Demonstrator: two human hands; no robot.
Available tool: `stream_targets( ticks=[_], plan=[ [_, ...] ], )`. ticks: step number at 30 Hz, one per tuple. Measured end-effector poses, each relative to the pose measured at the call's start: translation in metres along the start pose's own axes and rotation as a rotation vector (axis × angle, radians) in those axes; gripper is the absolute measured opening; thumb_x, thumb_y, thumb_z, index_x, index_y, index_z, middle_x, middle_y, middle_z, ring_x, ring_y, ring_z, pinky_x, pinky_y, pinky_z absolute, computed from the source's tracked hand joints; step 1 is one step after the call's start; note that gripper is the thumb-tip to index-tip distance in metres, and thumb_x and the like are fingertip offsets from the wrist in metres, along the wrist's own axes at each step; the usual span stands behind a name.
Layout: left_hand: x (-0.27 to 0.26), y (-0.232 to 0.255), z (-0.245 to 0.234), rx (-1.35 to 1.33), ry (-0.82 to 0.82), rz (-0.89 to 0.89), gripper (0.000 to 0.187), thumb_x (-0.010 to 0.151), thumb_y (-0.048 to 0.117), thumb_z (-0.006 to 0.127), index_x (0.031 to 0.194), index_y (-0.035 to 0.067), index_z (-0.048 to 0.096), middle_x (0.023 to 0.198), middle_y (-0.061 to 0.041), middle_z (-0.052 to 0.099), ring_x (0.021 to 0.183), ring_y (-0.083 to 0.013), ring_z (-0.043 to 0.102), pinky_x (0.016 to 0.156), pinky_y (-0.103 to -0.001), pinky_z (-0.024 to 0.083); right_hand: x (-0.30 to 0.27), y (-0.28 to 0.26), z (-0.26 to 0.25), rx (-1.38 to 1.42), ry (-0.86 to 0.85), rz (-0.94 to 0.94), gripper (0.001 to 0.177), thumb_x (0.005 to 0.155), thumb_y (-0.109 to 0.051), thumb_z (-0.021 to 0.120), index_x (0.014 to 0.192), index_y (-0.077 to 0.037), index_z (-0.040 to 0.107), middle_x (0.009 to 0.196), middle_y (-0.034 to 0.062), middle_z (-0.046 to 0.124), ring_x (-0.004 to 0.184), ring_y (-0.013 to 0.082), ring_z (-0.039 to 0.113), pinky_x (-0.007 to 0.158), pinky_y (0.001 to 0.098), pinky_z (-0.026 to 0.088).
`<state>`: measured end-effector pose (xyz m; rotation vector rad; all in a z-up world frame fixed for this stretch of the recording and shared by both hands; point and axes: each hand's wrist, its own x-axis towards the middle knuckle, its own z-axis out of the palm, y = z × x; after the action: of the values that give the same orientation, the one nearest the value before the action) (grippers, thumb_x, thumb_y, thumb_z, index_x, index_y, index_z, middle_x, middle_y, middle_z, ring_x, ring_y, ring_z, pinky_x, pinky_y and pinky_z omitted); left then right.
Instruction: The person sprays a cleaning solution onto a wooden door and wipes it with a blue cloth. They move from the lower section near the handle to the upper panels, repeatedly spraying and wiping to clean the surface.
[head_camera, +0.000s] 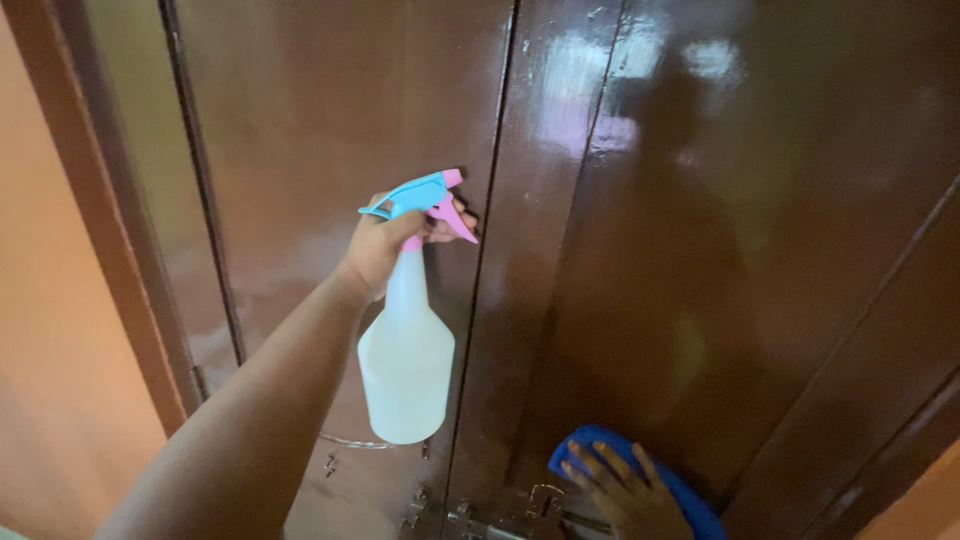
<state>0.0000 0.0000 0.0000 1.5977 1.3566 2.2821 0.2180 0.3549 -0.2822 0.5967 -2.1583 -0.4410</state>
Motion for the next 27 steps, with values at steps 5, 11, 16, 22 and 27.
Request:
stream_targets(
  ticks=[5, 11, 16, 22, 27],
  plan=[
    [0.0, 0.001, 0.001, -0.015, -0.003, 0.003, 0.056, 0.089, 0.007, 0.05, 0.143, -0.009, 0.053, 0.113, -0.019, 0.071, 0.11, -0.032, 0.071, 0.107, -0.047, 0.055, -0.008, -0.009, 0.002, -0.181, -0.132, 0.271, 0.055, 0.094, -0.039, 0.046, 0.149, -0.038, 0.041, 0.161, -0.0071, 0.033, 0.147, 0.0211, 0.032, 0.122, 0.0605, 0.018],
    [-0.001, 0.002, 0.001, -0.022, -0.016, -0.009, 0.057, 0.088, 0.005, 0.046, 0.143, -0.008, 0.052, 0.113, -0.021, 0.072, 0.11, -0.0326, 0.072, 0.108, -0.046, 0.054, -0.065, -0.031, 0.065, -0.062, -0.032, 0.215, 0.059, 0.091, -0.052, 0.047, 0.146, -0.031, 0.047, 0.158, 0.0032, 0.039, 0.138, 0.0332, 0.039, 0.112, 0.0661, 0.024],
    [0.0, 0.0, 0.0, -0.024, 0.002, 0.005, 0.053, 0.089, 0.004, 0.046, 0.139, -0.01, 0.055, 0.115, -0.021, 0.071, 0.11, -0.034, 0.072, 0.106, -0.047, 0.056, -0.097, -0.035, 0.099, 0.007, -0.016, 0.23, 0.055, 0.088, -0.042, 0.05, 0.142, -0.029, 0.053, 0.157, 0.0044, 0.042, 0.136, 0.0336, 0.043, 0.111, 0.0606, 0.03],
    [0.0, -0.002, -0.002, -0.001, -0.01, -0.001, 0.051, 0.094, 0.008, 0.049, 0.142, -0.008, 0.054, 0.116, -0.022, 0.071, 0.111, -0.0331, 0.072, 0.106, -0.045, 0.055, -0.093, -0.012, 0.047, -0.055, 0.054, 0.312, 0.053, 0.085, -0.029, 0.054, 0.138, -0.027, 0.059, 0.156, 0.0059, 0.046, 0.133, 0.0341, 0.048, 0.11, 0.054, 0.037],
    [0.0, -0.001, -0.002, -0.013, -0.014, 0.008, 0.054, 0.091, 0.005, 0.047, 0.143, -0.009, 0.052, 0.116, -0.023, 0.071, 0.111, -0.0333, 0.071, 0.106, -0.045, 0.055, -0.058, 0.017, -0.026, -0.271, 0.192, 0.471, 0.053, 0.082, -0.018, 0.057, 0.134, -0.025, 0.064, 0.155, 0.0071, 0.049, 0.132, 0.0345, 0.053, 0.109, 0.0484, 0.043]
  ],
)
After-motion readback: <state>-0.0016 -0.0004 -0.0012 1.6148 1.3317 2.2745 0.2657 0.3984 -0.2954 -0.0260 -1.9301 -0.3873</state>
